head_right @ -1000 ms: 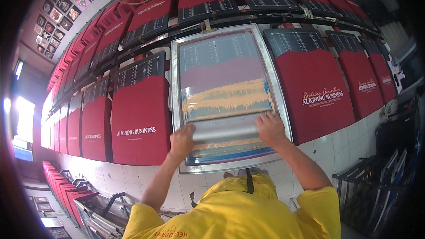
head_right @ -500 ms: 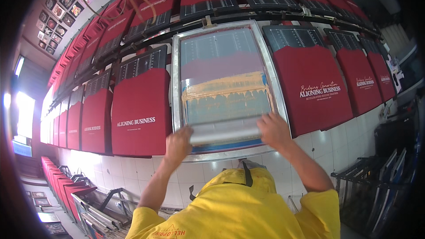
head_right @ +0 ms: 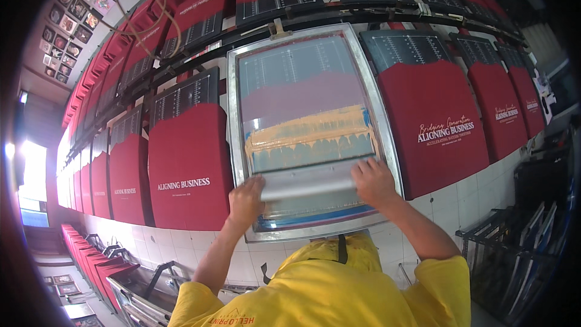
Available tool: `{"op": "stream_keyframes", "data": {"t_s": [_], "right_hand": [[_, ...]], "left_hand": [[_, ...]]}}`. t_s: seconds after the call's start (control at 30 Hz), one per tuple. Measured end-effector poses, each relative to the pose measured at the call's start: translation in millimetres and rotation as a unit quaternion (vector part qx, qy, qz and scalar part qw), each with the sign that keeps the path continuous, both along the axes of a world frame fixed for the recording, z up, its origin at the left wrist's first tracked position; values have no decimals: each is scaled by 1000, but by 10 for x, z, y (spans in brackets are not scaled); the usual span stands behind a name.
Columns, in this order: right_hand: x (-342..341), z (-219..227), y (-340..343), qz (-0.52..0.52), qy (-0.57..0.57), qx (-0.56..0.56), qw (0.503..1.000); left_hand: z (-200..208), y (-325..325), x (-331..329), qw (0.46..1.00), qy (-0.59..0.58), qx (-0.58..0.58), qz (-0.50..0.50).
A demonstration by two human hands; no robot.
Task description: The person performs screen printing on red shirts by lowering a printing screen, spreading ink across it using a squeegee, and then moving down a row of stations to repeat the process on other shirts.
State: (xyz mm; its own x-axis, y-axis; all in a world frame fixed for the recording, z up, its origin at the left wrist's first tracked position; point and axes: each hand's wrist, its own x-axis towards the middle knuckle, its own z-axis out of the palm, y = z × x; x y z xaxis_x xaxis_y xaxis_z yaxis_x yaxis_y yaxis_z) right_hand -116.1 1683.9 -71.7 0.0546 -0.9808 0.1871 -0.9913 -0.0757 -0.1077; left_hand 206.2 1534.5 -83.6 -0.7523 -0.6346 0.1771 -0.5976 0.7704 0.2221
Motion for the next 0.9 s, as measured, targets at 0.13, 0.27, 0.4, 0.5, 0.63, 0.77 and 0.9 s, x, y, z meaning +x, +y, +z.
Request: {"op": "stream_keyframes", "data": {"t_s": [0.13, 0.27, 0.4, 0.5, 0.63, 0.77, 0.9], "right_hand": [[-295, -55, -532, -12, 22, 18, 1000], [-447, 111, -875, -13, -19, 57, 998], [-404, 213, -829, -12, -8, 32, 999], [-163, 323, -220, -14, -17, -4, 1000], [144, 92, 563, -12, -20, -18, 1000], [380, -110, 963, -6, 15, -34, 999], [530, -86, 1137, -29, 3, 4, 1000]], "left_hand": [[6, -547, -269, 1000, 8, 25, 9], [184, -861, -384, 996, -76, 43, 21], [288, -773, -313, 996, -65, 44, 36], [387, -150, -69, 1000, -5, 23, 14], [201, 619, 238, 999, -4, 34, 26], [-180, 1025, 405, 999, 49, -24, 3], [-160, 1218, 462, 1000, 0, 6, -1]]}}
